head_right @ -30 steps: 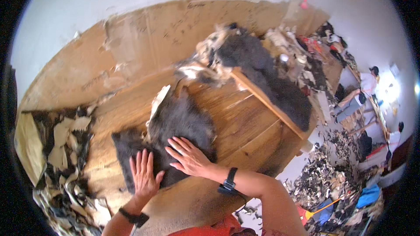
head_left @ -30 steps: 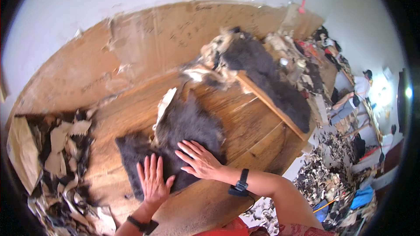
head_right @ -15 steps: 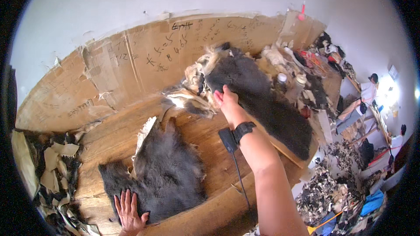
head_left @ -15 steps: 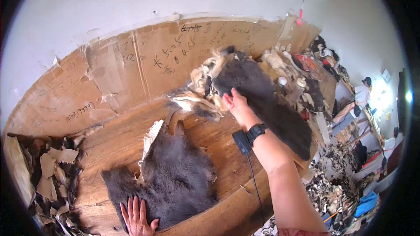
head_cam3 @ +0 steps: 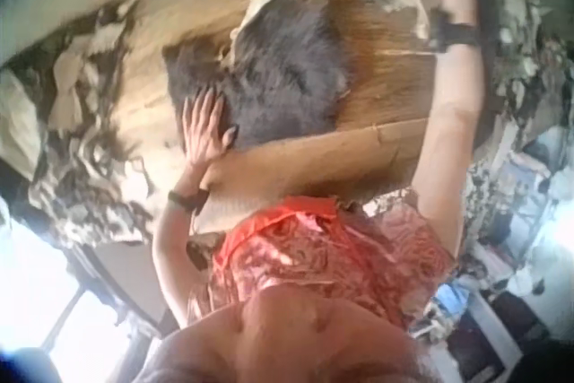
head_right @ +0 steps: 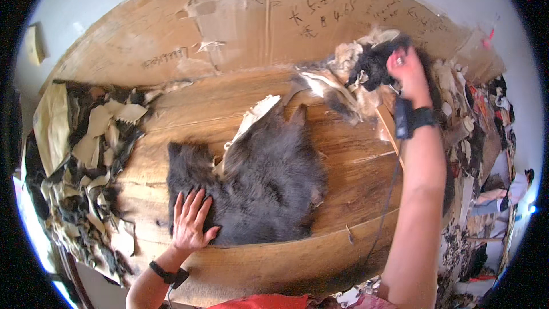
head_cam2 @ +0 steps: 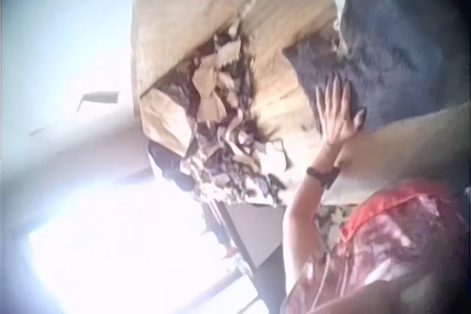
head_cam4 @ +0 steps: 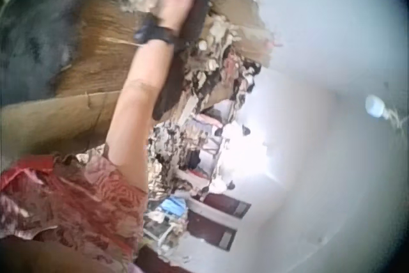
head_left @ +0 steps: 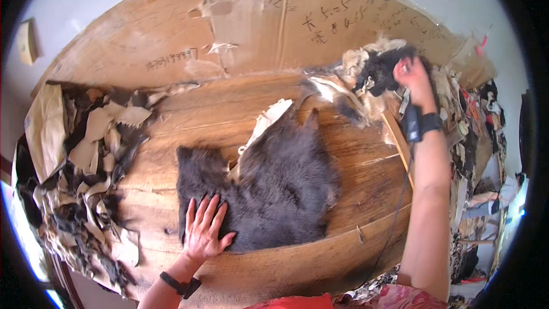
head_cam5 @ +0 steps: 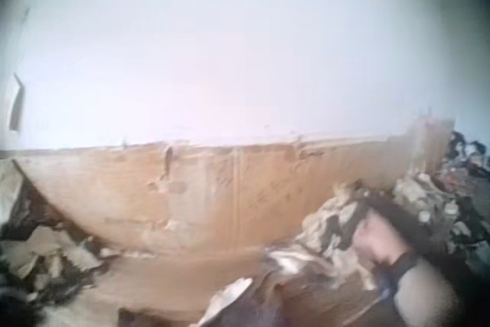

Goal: Sorting, cutting, and stitching together small pieces of fur and hide onto a template.

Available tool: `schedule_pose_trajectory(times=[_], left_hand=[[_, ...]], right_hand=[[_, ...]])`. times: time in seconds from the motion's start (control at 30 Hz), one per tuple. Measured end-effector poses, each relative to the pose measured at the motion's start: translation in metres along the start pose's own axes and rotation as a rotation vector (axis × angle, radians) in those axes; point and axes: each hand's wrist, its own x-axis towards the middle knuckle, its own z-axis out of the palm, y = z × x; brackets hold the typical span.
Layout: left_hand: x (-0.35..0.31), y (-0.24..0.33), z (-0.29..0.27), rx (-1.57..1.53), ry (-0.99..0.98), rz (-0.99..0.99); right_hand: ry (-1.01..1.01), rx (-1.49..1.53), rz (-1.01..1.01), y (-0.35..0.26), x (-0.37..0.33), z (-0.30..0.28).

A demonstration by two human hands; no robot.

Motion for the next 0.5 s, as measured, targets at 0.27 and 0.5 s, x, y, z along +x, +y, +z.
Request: schedule_pose_trajectory(times=[0.27,0.5], left_hand=[[-0.007,0.000,-0.002,0.008,0.029,0.021],[-0.035,0.016,-0.001,-0.193,0.184,0.203]], right_hand=[[-0.058,-0.025,-0.203,0.083,-0.073,0.235],[-0.838,-1.073,0.511,0.260,-0.316,0.244]])
